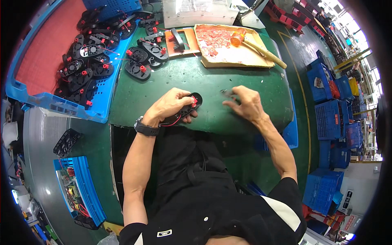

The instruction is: The person is assembling small electronic components at a workbench, connecting wires and using a power tool to secure parts.

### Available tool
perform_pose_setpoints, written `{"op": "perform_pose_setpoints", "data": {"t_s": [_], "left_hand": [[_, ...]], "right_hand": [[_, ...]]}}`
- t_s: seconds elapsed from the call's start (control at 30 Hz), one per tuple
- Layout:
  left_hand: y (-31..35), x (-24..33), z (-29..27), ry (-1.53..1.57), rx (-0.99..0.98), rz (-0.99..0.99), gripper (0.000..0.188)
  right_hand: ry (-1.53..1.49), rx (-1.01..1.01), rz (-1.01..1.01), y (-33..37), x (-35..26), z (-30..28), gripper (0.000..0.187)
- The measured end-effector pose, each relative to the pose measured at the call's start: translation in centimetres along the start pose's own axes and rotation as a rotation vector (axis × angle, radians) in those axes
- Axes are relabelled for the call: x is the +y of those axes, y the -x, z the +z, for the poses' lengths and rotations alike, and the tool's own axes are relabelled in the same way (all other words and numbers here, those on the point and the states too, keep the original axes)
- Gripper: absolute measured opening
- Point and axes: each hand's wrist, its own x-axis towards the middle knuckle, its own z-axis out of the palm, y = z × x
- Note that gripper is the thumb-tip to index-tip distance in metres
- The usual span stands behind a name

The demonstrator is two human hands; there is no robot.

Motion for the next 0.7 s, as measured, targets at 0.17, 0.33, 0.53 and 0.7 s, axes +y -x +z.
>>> {"op": "perform_pose_setpoints", "data": {"t_s": [0.17, 0.33, 0.53, 0.7], "left_hand": [[-0.1, 0.0, 0.0, -0.084, -0.042, -0.011, 0.028], [-0.3, 0.1, 0.1, -0.083, -0.036, -0.008, 0.029], [-0.6, 0.1, -0.1, -0.107, -0.062, -0.016, 0.031], [-0.7, -0.2, -0.3, -0.115, -0.082, -0.024, 0.030]], "right_hand": [[0.160, -0.193, -0.217, -3.1, -3.3, 1.3, 0.037], [0.265, -0.260, -0.297, -4.4, -2.9, 1.0, 0.032], [0.340, -0.296, -0.319, -4.7, -3.0, 1.0, 0.036], [0.370, -0.301, -0.324, -4.6, -2.5, 1.7, 0.027]]}}
